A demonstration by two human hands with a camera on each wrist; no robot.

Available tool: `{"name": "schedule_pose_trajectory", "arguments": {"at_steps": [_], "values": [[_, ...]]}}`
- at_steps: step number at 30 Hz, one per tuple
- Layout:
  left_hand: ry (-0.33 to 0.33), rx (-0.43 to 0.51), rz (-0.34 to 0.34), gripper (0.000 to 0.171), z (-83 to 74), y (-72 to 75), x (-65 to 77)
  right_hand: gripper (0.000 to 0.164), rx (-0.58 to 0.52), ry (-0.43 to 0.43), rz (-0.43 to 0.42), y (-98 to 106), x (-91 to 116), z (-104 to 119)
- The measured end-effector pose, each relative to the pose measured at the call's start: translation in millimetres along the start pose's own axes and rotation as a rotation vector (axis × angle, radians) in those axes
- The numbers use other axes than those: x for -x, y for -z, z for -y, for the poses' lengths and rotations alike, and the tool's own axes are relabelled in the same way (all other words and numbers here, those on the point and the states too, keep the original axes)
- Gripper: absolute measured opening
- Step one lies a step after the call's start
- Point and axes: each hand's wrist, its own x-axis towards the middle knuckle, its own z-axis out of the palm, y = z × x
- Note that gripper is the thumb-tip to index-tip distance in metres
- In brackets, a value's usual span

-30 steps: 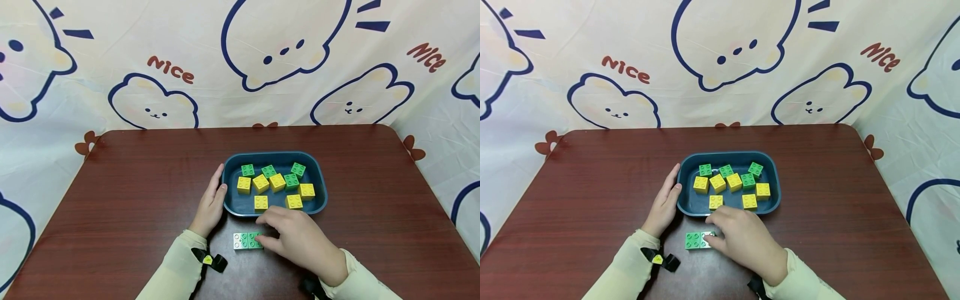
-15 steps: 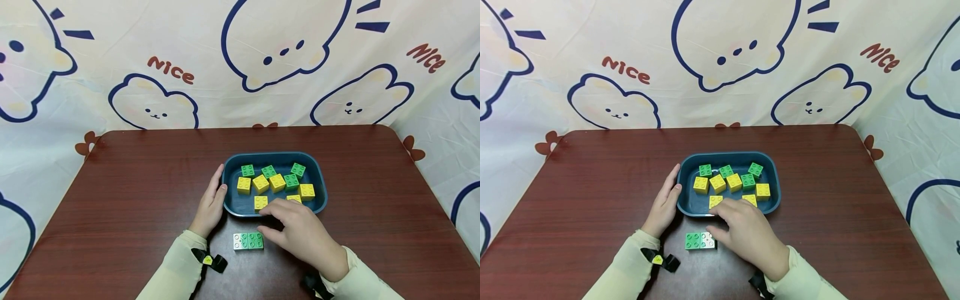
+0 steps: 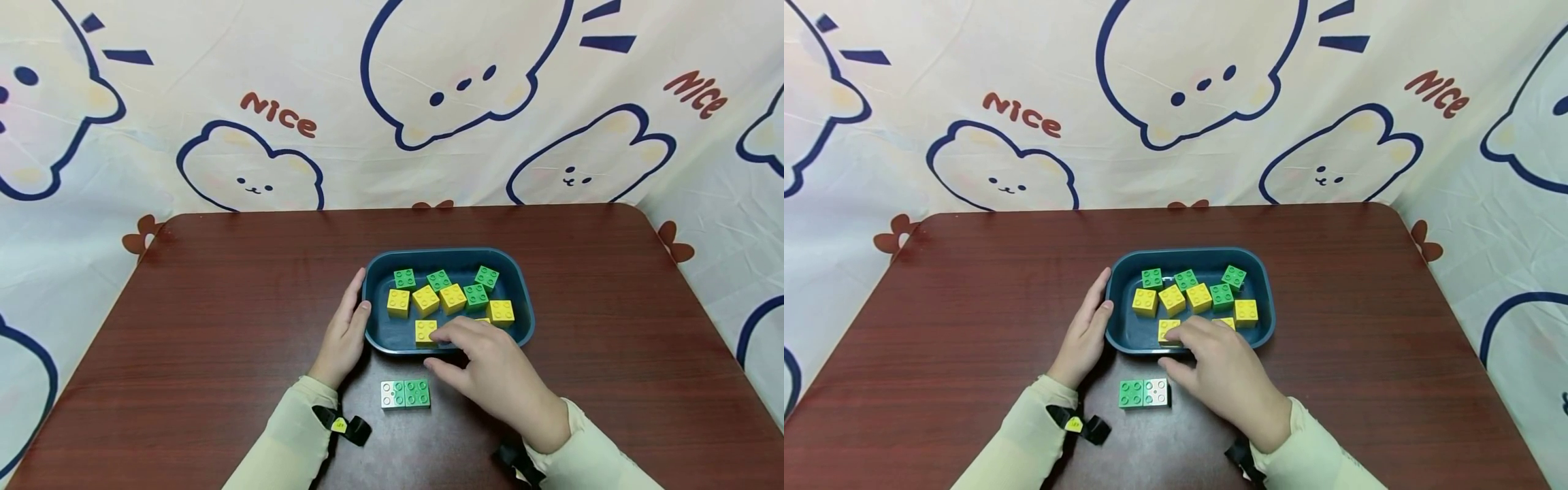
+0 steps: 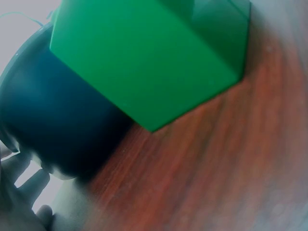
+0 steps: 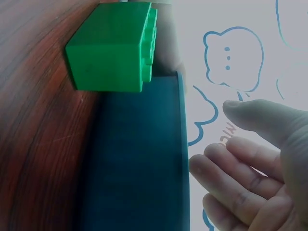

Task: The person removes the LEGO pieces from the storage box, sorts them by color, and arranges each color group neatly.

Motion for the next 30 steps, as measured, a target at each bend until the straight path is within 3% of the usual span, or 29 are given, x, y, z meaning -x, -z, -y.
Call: {"name": "schedule_pose_trajectory", "arguments": {"at_steps": [11, 21, 30], "values": [[-0.028, -0.003, -0.007, 0.052, 1.1, -0.5, -0.9, 0.028, -0.019, -0.052, -0.021, -1.3, -1.3, -12.6], [-0.028, 0.0, 0.0, 0.053, 1.1, 0.2, -0.9, 0.03, -0.006, -0.185, -0.025, -0.2, -3.8, -19.6], [-0.026, -0.002, 0.001, 0.052, 2.7, -0.2, -0.9, 0.033, 0.029, -0.204, -0.074, -1.7, -4.5, -26.6]]}}
